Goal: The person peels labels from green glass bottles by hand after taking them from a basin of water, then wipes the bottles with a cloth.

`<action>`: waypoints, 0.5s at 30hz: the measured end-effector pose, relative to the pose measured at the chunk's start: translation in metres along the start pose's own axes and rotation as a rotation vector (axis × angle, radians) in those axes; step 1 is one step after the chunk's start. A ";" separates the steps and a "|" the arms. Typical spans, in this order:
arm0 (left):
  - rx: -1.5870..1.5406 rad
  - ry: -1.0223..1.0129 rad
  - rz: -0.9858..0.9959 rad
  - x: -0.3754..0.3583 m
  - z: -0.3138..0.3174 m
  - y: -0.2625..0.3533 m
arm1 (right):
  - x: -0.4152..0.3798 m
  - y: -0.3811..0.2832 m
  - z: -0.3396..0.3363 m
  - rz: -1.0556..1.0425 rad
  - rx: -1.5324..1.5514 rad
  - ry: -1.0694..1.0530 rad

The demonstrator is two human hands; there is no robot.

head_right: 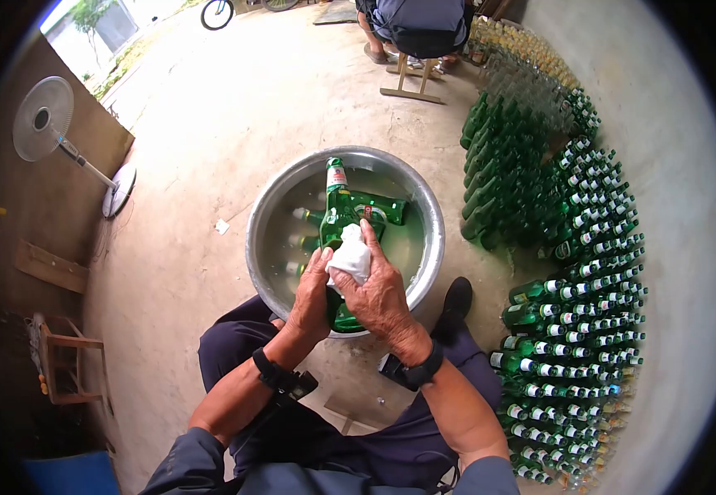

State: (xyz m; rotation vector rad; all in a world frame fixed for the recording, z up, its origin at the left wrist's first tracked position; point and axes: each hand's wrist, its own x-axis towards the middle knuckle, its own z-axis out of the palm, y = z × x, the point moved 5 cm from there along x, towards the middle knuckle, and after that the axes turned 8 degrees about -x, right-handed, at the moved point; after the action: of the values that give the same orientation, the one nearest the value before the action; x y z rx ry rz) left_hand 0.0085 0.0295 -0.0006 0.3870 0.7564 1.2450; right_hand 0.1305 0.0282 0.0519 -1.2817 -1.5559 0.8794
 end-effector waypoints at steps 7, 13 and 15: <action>-0.058 -0.057 0.003 -0.007 -0.007 0.001 | 0.013 0.015 0.001 0.312 0.379 -0.181; -0.084 -0.139 -0.021 -0.001 -0.007 0.007 | -0.009 0.002 0.012 0.134 0.174 -0.153; -0.072 -0.178 -0.010 0.000 -0.003 0.012 | -0.014 0.002 0.013 0.139 0.181 -0.187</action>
State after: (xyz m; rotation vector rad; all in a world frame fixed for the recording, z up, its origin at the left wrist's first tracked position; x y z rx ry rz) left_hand -0.0022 0.0329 0.0047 0.4287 0.5602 1.2072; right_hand 0.1199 0.0151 0.0427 -1.2152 -1.5040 1.2298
